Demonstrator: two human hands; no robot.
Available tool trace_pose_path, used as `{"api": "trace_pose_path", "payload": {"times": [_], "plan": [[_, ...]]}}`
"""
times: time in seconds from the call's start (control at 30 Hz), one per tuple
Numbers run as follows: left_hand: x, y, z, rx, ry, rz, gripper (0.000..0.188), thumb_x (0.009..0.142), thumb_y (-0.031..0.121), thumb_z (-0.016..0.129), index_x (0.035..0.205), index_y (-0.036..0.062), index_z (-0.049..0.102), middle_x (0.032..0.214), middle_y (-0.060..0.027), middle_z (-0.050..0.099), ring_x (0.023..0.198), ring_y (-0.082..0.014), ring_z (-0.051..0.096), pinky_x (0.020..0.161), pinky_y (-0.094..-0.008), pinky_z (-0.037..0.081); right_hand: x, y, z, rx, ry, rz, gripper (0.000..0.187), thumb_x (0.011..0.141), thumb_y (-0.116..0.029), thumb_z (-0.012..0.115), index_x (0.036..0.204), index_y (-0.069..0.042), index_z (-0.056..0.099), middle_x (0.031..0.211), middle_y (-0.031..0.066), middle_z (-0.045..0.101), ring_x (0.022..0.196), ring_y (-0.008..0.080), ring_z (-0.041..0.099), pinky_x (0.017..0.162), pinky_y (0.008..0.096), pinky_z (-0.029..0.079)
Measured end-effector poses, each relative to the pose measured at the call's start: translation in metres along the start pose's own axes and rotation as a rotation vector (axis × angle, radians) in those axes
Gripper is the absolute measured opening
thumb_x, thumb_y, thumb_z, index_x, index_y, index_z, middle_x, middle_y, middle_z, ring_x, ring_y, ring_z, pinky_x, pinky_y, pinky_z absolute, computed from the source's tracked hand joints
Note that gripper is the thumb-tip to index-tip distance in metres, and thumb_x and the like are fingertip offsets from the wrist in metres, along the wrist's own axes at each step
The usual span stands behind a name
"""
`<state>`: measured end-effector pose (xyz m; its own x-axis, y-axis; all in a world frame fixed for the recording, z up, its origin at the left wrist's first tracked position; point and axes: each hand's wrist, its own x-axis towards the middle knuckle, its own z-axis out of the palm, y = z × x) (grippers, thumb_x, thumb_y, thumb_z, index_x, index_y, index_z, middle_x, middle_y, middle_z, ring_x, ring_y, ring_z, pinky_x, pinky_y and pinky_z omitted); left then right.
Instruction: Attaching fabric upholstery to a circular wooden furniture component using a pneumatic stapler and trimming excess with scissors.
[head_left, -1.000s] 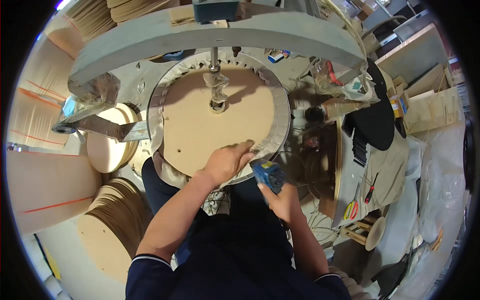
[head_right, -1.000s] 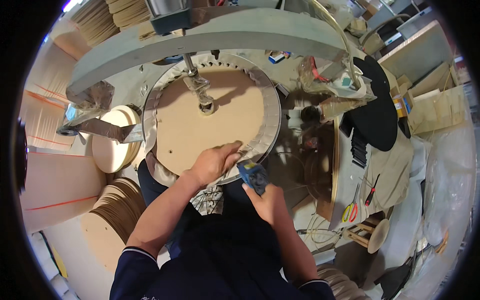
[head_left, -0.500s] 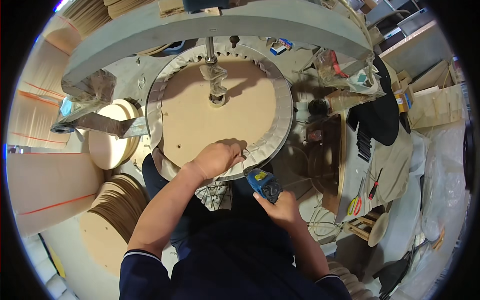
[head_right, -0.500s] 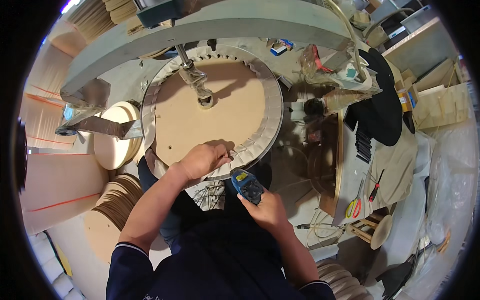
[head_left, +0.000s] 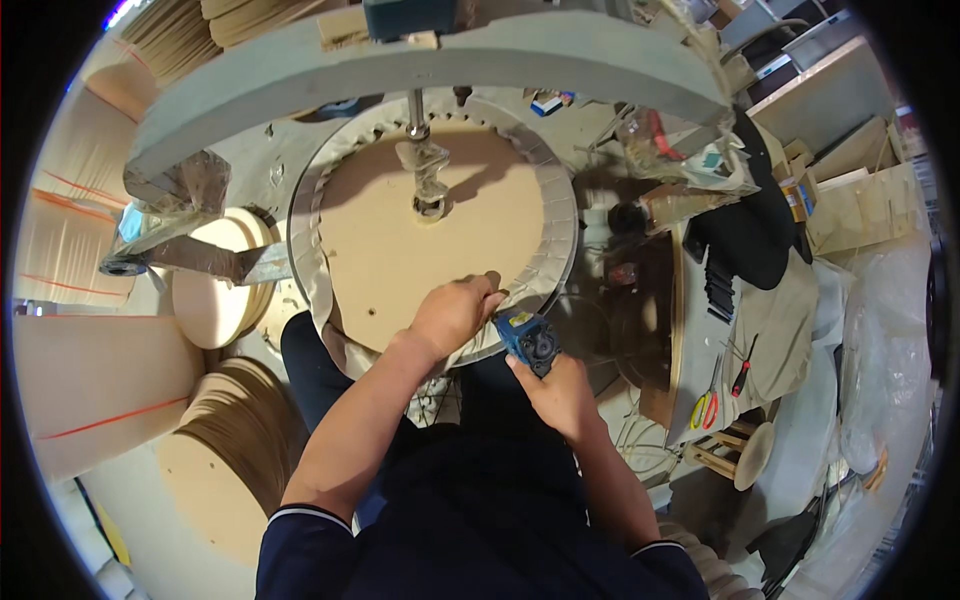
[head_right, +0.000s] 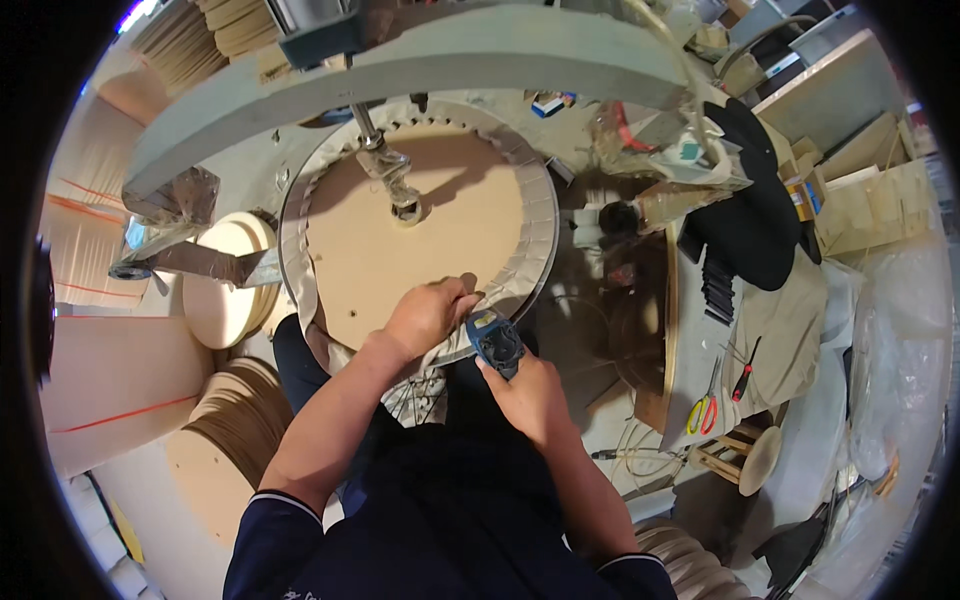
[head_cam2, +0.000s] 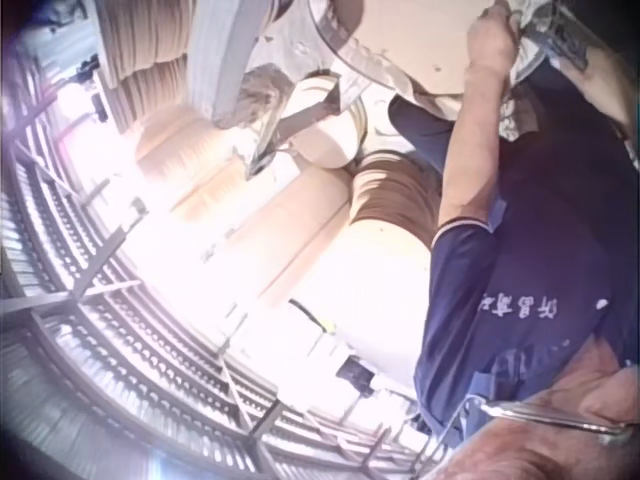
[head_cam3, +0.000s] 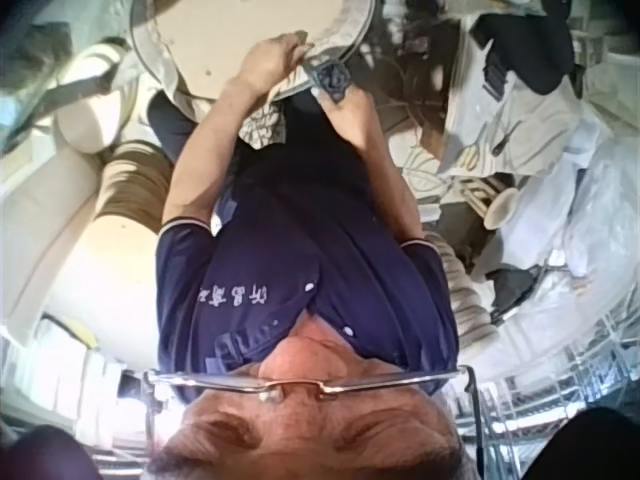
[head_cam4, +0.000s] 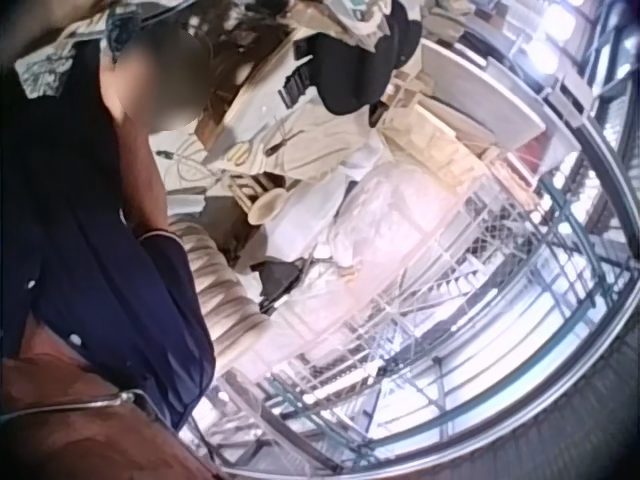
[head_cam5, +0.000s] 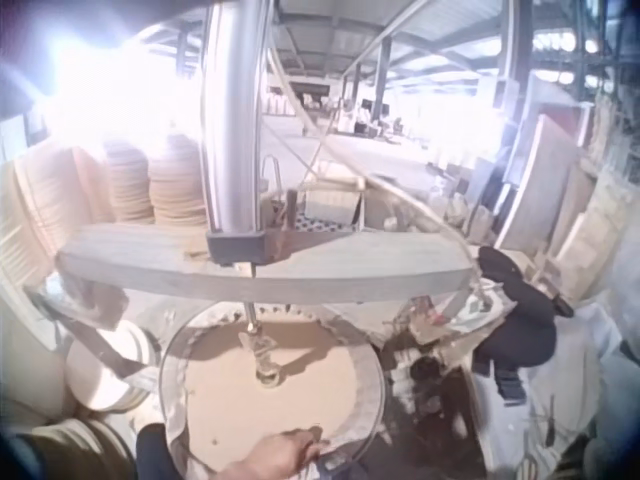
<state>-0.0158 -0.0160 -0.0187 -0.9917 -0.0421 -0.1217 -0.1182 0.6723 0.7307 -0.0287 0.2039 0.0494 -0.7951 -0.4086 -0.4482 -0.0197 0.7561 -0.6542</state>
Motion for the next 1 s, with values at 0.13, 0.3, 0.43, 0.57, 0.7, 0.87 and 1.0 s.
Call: {"api": "trace_pose_path", "payload": {"times": [0.13,0.3,0.43,0.57,0.7,0.87,1.0], "plan": [[-0.021,0.018,-0.007,0.077,-0.088,0.143,0.047,0.112,0.043,0.051,0.15,0.0159,0.059,0.108,-0.0193,0.076,0.095,-0.0425,0.072,0.085,-0.0532,0.057,-0.013,0.034,-0.004,0.126,0.169,-0.09,0.039,0.098,-0.035,0.078,0.085,0.002,0.073,0.062,0.0072,0.066,0.058,0.0177,0.065,0.057,0.0384,0.051],[-0.027,-0.001,-0.022,0.164,-0.308,0.27,0.041,0.106,0.03,0.062,0.145,0.0176,0.064,0.103,-0.0168,0.075,0.093,-0.0401,0.072,0.084,-0.0508,0.058,-0.031,0.036,-0.016,0.111,-0.005,0.13,0.038,0.095,-0.037,0.081,0.109,-0.001,0.079,0.092,0.0215,0.079,0.097,0.0318,0.08,0.079,0.0402,0.058],[-0.016,-0.018,-0.02,-0.005,-0.246,0.317,0.024,0.106,0.026,0.062,0.126,0.0139,0.068,0.094,-0.0175,0.075,0.086,-0.0419,0.072,0.078,-0.0521,0.057,-0.03,0.039,-0.003,0.255,0.036,-0.102,0.035,0.094,-0.033,0.082,0.111,-0.003,0.079,0.094,0.0198,0.08,0.096,0.0317,0.08,0.079,0.0399,0.059],[-0.012,-0.008,-0.021,0.091,-0.252,0.151,0.026,0.108,0.031,0.059,0.105,0.0053,0.061,0.09,-0.0202,0.074,0.089,-0.0437,0.071,0.08,-0.0527,0.055,-0.03,0.019,-0.01,0.168,-0.069,-0.02,0.036,0.094,-0.032,0.081,0.116,-0.004,0.077,0.098,0.0197,0.08,0.098,0.0351,0.079,0.081,0.0412,0.059],[-0.01,-0.02,-0.009,0.02,-0.061,0.141,0.029,0.104,0.035,0.07,0.1,0.0069,0.065,0.084,-0.0191,0.072,0.079,-0.0426,0.07,0.073,-0.0515,0.055,-0.022,0.005,-0.009,0.115,-0.11,0.031,0.038,0.095,-0.032,0.079,0.12,-0.004,0.074,0.101,0.0208,0.079,0.102,0.0409,0.076,0.083,0.0439,0.059],[-0.003,-0.015,-0.005,-0.027,-0.032,0.104,0.03,0.101,0.035,0.075,0.098,0.0062,0.066,0.084,-0.0187,0.072,0.078,-0.0426,0.07,0.072,-0.0508,0.055,-0.008,0.008,0.001,0.071,-0.054,-0.055,0.036,0.096,-0.032,0.077,0.117,-0.003,0.072,0.101,0.0237,0.077,0.102,0.0456,0.073,0.083,0.0483,0.059],[-0.001,-0.006,-0.003,-0.019,0.011,0.073,0.027,0.103,0.033,0.069,0.102,0.0066,0.063,0.092,-0.0176,0.073,0.086,-0.0423,0.07,0.078,-0.0515,0.055,-0.002,0.0,0.002,0.049,-0.001,-0.073,0.036,0.096,-0.032,0.077,0.116,-0.002,0.072,0.096,0.0263,0.076,0.1,0.0474,0.072,0.081,0.0492,0.059]]}}
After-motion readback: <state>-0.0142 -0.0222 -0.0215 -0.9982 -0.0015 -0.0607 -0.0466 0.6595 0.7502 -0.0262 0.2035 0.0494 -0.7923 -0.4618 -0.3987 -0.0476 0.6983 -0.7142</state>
